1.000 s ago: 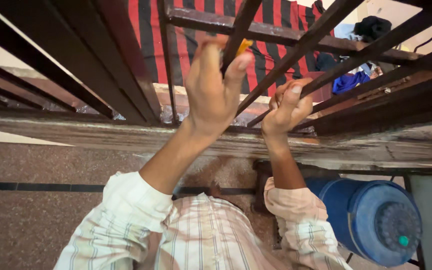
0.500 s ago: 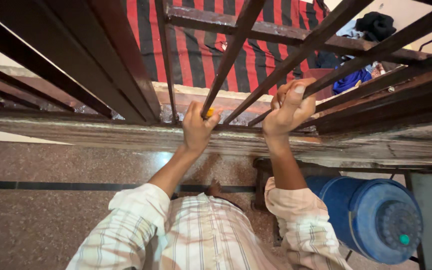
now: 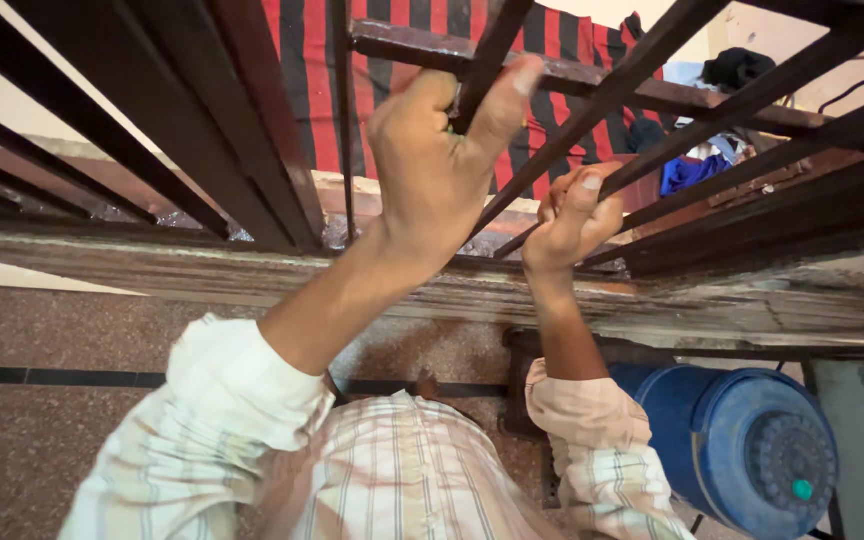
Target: The person wipes the horizontal and vertical metal bars of a window gate using a patterned cloth, cleaning different sections by hand. The person is standing on a tiled floor near a large blue water container.
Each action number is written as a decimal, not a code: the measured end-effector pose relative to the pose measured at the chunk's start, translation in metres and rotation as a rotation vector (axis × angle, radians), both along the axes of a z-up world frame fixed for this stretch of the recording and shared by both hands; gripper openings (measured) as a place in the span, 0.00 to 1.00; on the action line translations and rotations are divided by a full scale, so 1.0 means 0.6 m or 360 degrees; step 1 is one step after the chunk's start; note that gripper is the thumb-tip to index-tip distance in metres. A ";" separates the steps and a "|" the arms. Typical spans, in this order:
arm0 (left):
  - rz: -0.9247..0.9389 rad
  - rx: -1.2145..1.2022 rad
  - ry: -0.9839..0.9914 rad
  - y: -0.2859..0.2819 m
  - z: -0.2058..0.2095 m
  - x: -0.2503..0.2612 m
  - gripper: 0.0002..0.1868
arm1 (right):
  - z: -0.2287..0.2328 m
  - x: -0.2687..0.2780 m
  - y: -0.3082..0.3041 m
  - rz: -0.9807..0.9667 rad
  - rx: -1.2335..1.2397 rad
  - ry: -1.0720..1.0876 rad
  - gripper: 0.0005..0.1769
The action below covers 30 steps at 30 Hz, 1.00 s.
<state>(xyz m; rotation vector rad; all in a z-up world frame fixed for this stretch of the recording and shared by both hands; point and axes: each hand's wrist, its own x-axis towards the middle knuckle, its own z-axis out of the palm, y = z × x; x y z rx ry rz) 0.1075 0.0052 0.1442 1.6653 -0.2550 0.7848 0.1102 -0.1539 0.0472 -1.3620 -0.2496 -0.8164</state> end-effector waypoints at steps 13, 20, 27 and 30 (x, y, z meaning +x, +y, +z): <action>-0.0192 -0.0018 -0.0379 0.010 -0.042 0.008 0.22 | -0.005 0.000 -0.002 0.0038 0.0051 0.0031 0.19; -0.0090 0.0215 -0.0276 0.016 -0.229 0.007 0.18 | -0.006 0.001 -0.003 0.0014 0.0020 0.0029 0.19; -0.0147 0.0391 0.0121 0.043 -0.363 -0.034 0.14 | -0.004 -0.002 -0.006 0.0050 0.0017 0.0053 0.19; -0.0307 0.0263 0.0238 0.059 -0.341 -0.052 0.18 | 0.000 0.002 -0.006 0.0108 0.0009 0.0039 0.19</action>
